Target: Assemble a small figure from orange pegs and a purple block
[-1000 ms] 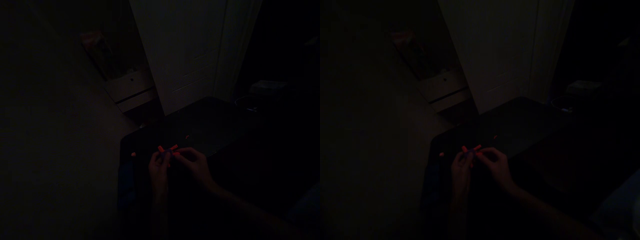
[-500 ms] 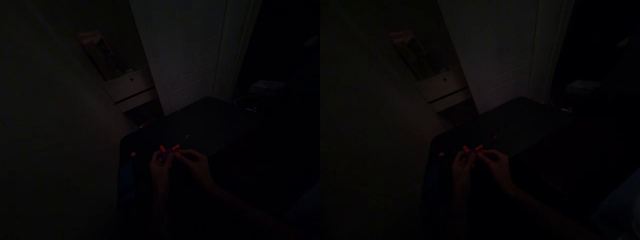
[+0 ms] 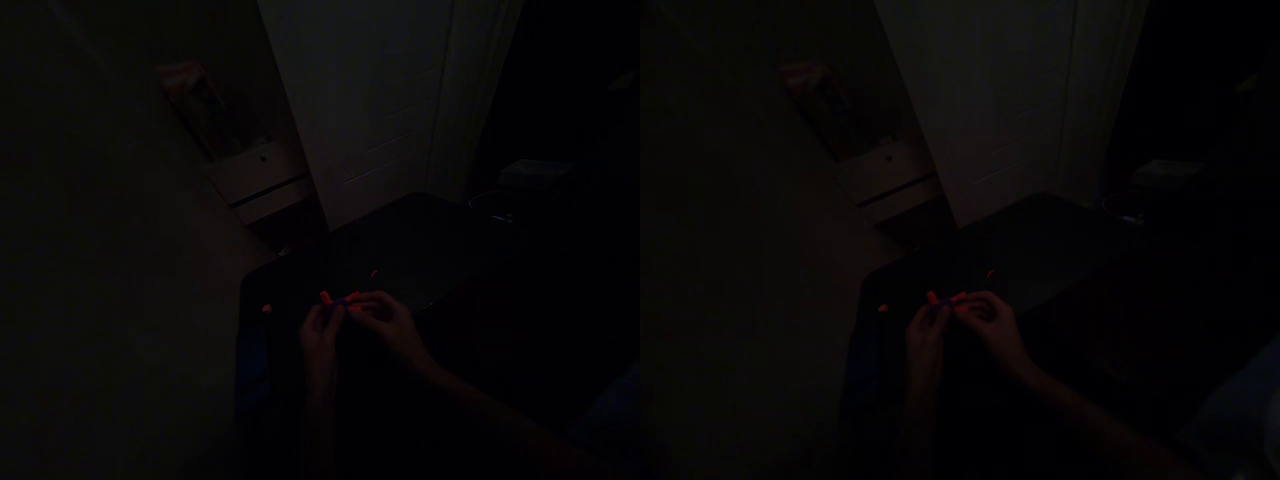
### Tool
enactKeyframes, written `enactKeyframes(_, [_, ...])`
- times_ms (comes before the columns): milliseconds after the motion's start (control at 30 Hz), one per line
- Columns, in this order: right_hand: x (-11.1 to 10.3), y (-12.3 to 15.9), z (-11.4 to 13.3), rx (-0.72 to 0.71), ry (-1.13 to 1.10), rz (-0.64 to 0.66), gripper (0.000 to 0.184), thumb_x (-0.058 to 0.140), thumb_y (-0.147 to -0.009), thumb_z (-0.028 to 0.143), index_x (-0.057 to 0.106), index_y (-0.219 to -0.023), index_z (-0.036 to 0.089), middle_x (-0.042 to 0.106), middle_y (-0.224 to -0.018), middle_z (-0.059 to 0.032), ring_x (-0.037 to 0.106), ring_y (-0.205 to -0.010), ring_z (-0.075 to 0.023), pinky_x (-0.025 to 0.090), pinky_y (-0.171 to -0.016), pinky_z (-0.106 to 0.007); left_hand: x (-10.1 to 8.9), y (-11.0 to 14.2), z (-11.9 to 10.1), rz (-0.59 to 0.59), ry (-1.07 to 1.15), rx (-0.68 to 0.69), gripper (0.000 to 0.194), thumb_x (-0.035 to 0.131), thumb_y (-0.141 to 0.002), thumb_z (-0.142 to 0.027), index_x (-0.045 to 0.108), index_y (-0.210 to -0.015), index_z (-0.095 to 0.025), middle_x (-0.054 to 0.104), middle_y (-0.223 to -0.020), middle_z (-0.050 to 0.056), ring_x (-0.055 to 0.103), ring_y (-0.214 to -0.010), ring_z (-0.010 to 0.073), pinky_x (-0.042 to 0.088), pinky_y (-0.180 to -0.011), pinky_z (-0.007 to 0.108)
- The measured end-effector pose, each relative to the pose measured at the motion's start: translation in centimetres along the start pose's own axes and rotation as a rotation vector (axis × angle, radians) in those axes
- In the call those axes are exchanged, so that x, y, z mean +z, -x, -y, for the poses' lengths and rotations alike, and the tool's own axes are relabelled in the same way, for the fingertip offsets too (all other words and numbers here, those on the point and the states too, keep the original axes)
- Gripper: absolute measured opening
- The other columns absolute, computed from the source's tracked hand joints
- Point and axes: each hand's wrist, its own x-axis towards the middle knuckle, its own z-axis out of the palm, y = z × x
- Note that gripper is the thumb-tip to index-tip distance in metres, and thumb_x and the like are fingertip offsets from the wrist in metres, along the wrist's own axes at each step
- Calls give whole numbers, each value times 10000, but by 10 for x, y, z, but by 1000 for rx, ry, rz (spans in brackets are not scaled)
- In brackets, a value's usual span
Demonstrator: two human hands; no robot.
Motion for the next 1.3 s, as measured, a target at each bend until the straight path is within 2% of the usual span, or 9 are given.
enactKeyframes(67, [-2,-1,-1,-3,44,32,367,885,-708,447,769,-965,212,807,-1012,-79,761,-940,-262,599,-859,-381,-1,-1,0,-9,-13,18,335,907,-665,-351,741,-868,-143,779,-851,52,709,-785,167,517,-732,255])
enactKeyframes(200, [-5,-4,-6,-23,149,59,303,826,-778,456,791,-942,204,808,-981,-74,753,-899,-252,585,-835,-369,-3,-2,1,-4,-32,15,308,894,-688,-343,745,-881,-153,782,-864,49,709,-797,163,517,-727,245])
enactKeyframes(300, [-5,-6,-6,-15,161,75,295,825,-767,444,799,-936,204,810,-975,-68,748,-895,-256,580,-829,-371,-3,-2,2,-10,-49,18,317,905,-671,-340,743,-866,-149,783,-845,54,711,-777,168,527,-724,254])
enactKeyframes(500, [-1,-5,0,-1,155,68,272,813,-769,443,809,-897,202,810,-938,-62,746,-879,-250,570,-814,-354,-2,0,3,-11,-38,41,340,894,-695,-340,742,-928,-145,801,-937,83,741,-862,200,553,-800,288])
enactKeyframes(833, [2,-3,1,-13,192,105,305,793,-792,476,817,-922,202,807,-930,-57,745,-848,-251,576,-775,-345,-2,3,0,-38,-47,49,343,901,-682,-350,754,-913,-145,802,-927,85,748,-865,212,561,-811,299])
enactKeyframes(1067, [6,0,5,-75,228,102,252,734,-832,425,801,-932,204,793,-880,-42,721,-774,-224,555,-697,-309,-1,6,-2,-37,-62,67,349,905,-673,-356,753,-901,-140,790,-887,79,735,-813,202,564,-750,283])
enactKeyframes(1300, [8,4,6,-143,229,86,198,709,-847,371,783,-948,218,786,-882,-30,713,-790,-219,554,-702,-305,6,11,-10,-55,-72,58,337,909,-654,-346,751,-872,-144,788,-850,68,738,-787,201,564,-714,270])
